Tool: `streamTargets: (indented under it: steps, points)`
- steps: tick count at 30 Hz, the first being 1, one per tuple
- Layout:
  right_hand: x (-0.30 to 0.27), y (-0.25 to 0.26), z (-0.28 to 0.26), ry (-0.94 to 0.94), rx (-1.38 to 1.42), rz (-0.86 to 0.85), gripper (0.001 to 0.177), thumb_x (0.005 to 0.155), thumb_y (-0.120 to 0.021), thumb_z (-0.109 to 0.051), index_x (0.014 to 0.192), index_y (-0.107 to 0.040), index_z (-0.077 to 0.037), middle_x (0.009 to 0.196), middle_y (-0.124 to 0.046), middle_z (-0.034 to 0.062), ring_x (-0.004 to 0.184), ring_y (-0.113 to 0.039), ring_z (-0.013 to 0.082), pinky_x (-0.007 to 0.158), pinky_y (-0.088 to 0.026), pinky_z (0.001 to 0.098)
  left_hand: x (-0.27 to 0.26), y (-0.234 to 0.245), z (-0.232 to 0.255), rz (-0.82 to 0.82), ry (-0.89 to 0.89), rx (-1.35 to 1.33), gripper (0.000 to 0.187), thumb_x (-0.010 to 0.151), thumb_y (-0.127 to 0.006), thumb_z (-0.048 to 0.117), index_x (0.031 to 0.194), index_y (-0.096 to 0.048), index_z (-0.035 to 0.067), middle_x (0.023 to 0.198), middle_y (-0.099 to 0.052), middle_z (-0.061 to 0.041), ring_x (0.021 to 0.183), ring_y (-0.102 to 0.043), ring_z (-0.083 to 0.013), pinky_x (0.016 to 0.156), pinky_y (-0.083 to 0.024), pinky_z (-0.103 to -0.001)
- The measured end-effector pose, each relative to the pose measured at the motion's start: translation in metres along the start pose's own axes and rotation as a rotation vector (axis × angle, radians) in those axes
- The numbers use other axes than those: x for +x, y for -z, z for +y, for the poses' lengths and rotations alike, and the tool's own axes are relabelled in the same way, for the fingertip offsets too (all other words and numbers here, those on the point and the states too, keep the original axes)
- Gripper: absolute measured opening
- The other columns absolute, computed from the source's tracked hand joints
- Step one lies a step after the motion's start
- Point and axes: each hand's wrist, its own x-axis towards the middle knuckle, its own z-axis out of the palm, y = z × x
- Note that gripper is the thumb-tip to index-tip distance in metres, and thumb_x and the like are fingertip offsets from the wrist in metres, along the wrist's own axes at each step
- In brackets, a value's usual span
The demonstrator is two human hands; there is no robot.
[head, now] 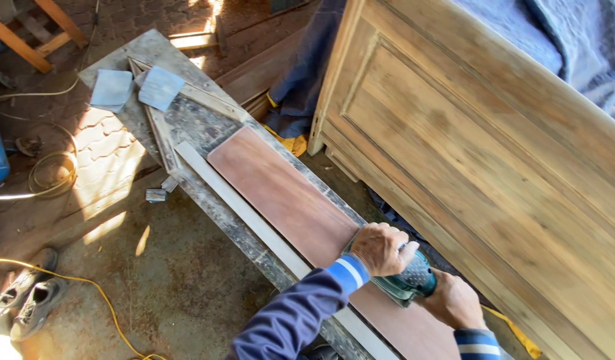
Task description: Sanding a long wooden board using an electric orbital sander and then manually using sandpaper sheets.
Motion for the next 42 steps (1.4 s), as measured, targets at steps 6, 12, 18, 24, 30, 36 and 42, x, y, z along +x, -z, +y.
streamTargets:
  steps: [6,12,18,24,30,36,42]
  points:
    - [0.032,-0.002,-0.092,0.076,0.031,0.036,0.052,0.066,-0.087,-0.04,0.114,-0.075,-0.023,0.086,-0.08,0.0079,0.073,-0.077,0.0215,0.075,-0.064,0.0403,0.005,0.054,-0.089,-0.072,-0.044,-0.003,0.038,0.1,-0.055,0.029,0.072,-0.069,0.008,0.069,-0.071,-0.014,0.055,-0.065,-0.025,0.059,-0.056,-0.041]
    - [0.049,0.004,-0.168,0.116,0.042,0.034,0.053,0.074,-0.082,-0.037,0.122,-0.071,-0.019,0.084,-0.079,0.0078,0.069,-0.078,0.0216,0.068,-0.065,0.0371,0.015,0.11,-0.143,-0.064,-0.053,0.005,0.037,0.1,-0.057,0.029,0.072,-0.069,0.009,0.069,-0.07,-0.015,0.061,-0.067,-0.0278,0.061,-0.056,-0.042]
    - [0.041,0.016,-0.187,0.182,0.052,0.112,0.059,0.069,-0.087,-0.033,0.123,-0.071,-0.018,0.084,-0.078,0.0112,0.072,-0.074,0.0256,0.068,-0.062,0.04,0.015,0.127,-0.144,0.002,-0.056,0.053,0.032,0.097,-0.061,0.031,0.075,-0.07,0.008,0.078,-0.073,-0.015,0.075,-0.07,-0.0322,0.072,-0.056,-0.044]
    - [0.025,0.001,-0.125,0.09,0.082,0.024,0.059,0.069,-0.084,-0.036,0.124,-0.07,-0.021,0.086,-0.079,0.0075,0.069,-0.077,0.022,0.069,-0.064,0.0369,0.01,0.079,-0.106,-0.094,-0.059,0.0,0.035,0.1,-0.057,0.031,0.076,-0.071,0.009,0.075,-0.073,-0.016,0.064,-0.07,-0.0281,0.067,-0.058,-0.041]
    - [-0.028,-0.009,-0.038,-0.066,0.107,-0.028,0.055,0.066,-0.089,-0.042,0.114,-0.073,-0.019,0.087,-0.081,0.0086,0.076,-0.078,0.0235,0.077,-0.063,0.0398,-0.006,0.012,-0.024,-0.161,-0.097,-0.001,0.043,0.101,-0.052,0.039,0.074,-0.069,0.009,0.069,-0.071,-0.014,0.056,-0.066,-0.0232,0.059,-0.056,-0.039]
    - [-0.068,-0.069,0.082,-0.203,0.106,-0.079,0.047,0.069,-0.087,-0.035,0.111,-0.072,-0.017,0.089,-0.083,0.009,0.083,-0.082,0.0246,0.086,-0.065,0.0391,-0.045,-0.041,0.061,-0.249,-0.101,-0.027,0.047,0.103,-0.051,0.041,0.072,-0.067,0.01,0.062,-0.066,-0.011,0.053,-0.06,-0.0211,0.053,-0.05,-0.039]
    - [-0.094,-0.083,0.094,-0.283,0.122,-0.215,0.055,0.065,-0.095,-0.032,0.115,-0.073,-0.02,0.096,-0.084,0.0106,0.095,-0.083,0.025,0.098,-0.061,0.0385,-0.075,-0.048,0.084,-0.144,-0.133,-0.242,0.038,0.102,-0.053,0.035,0.079,-0.068,0.009,0.068,-0.066,-0.013,0.061,-0.059,-0.0212,0.062,-0.051,-0.04]
